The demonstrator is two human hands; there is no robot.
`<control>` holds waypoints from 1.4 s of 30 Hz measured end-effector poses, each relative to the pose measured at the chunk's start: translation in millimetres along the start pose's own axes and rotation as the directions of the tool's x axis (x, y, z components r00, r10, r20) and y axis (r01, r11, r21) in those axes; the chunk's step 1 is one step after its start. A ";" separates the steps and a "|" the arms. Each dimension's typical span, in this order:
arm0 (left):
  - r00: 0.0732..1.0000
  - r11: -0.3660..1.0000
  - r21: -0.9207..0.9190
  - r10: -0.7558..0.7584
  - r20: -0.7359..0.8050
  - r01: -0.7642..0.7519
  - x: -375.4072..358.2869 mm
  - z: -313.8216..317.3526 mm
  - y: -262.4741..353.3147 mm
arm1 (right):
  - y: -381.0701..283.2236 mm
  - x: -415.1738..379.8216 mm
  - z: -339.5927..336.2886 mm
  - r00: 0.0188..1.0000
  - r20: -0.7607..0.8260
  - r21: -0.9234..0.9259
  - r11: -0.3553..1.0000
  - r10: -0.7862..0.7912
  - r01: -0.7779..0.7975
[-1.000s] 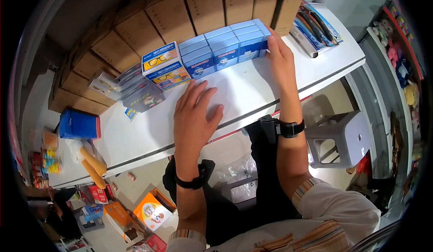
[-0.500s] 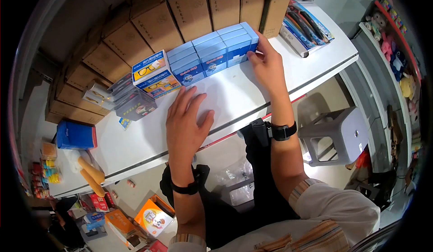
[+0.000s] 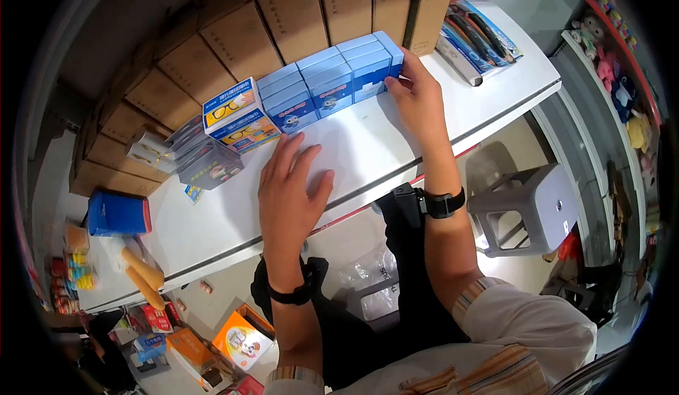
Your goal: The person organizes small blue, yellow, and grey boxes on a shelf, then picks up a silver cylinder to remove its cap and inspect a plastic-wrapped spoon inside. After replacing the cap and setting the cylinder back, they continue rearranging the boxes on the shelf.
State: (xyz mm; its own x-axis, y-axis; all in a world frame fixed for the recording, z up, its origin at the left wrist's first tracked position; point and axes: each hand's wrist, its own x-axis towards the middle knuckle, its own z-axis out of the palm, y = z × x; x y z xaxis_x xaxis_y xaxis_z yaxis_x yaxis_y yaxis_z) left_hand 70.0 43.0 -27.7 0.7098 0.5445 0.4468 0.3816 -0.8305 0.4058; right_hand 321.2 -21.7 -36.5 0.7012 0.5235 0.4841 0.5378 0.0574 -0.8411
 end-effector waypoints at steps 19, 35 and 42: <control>1.000 1.000 -0.002 -0.001 -0.008 0.001 -0.3 0.1 0.2 | 3.0 5.3 -8.7 0.968 -0.214 -0.166 0.972 0.129 -0.166; 1.000 1.000 -0.011 -0.002 -0.009 0.002 -1.1 -1.2 0.7 | 0.1 1.0 4.4 0.980 -0.081 -0.458 0.880 -0.184 0.127; 1.000 1.000 -0.008 0.000 -0.012 0.000 -1.6 -0.3 -0.1 | 1.7 5.9 4.6 0.988 -0.057 -0.492 0.865 -0.145 0.099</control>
State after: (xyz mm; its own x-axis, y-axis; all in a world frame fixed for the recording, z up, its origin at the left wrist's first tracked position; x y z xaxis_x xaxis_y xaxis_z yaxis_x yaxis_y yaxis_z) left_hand 68.7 42.3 -28.2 0.7023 0.5463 0.4565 0.3773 -0.8294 0.4120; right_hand 324.1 -14.7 -36.2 0.6413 0.4607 0.6135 0.7646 -0.3172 -0.5610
